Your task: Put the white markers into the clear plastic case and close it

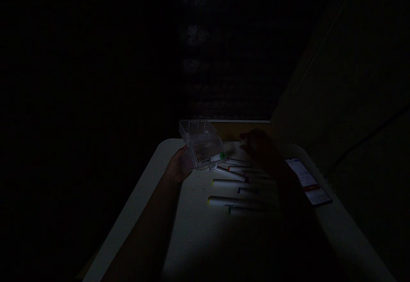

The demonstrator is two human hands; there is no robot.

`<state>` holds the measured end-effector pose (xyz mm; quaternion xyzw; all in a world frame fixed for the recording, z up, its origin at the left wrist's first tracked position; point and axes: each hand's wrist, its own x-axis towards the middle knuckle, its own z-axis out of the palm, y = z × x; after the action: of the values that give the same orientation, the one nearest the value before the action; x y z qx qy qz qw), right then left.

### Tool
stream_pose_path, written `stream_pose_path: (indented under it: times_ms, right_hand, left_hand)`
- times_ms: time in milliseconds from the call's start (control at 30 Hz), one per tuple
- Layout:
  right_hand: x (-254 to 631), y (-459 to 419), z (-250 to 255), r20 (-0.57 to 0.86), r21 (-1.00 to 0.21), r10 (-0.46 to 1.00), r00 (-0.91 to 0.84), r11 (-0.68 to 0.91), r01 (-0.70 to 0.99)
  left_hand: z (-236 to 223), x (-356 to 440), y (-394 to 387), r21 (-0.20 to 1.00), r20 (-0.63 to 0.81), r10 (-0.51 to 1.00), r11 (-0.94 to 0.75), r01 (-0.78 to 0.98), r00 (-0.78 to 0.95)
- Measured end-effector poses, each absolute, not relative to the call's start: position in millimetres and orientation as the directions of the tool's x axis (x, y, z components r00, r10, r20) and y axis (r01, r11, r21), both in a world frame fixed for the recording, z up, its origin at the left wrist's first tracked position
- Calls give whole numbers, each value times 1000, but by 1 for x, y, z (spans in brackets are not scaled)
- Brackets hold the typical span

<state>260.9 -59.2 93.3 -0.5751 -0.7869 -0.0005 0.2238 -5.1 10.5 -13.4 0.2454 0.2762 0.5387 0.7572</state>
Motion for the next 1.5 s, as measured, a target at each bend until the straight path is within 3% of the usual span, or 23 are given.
stream_pose_path:
  times_ms: [67,133,200,267,400,533,733,900,1300,1500]
  right_hand:
    - [264,-82,114,696,-305,708,-124,447,841]
    - [262,-106,129,863,-285,505,-11,505,815]
    - [255,-124,137,910,-295,406,89,481,826]
    - [245,-135,140,933,-256,355,66,522,814]
    - [225,-135,139,897,-337,440,30,640,690]
    - [221,-125,135,866,-240,480,-138,642,728]
    - [225,-116,130,665,-325,642,-381,709,626]
    - [226,-112,125,590,-387,691,-418,696,605]
    - [227,-109,120,613,-383,677,-408,706,596]
    - [228,-108,119,613,-366,662,-431,722,588]
  left_hand:
    - [-16,-7,12,665,-148,954,292,-687,262]
    - [-19,-9,13,666,-151,952,298,-684,267]
    - [-20,-10,13,672,-163,949,308,-673,271]
    - [-17,-9,12,680,-181,949,311,-664,258]
    - [-8,-3,7,679,-167,951,303,-668,262]
    - [-6,1,6,673,-145,952,294,-678,269]
    - [-10,-1,6,704,-220,955,296,-646,197]
    - [-12,0,4,692,-167,963,266,-671,210]
    - [-13,0,3,685,-192,954,299,-665,231]
    - [-19,-1,6,665,-138,957,280,-692,254]
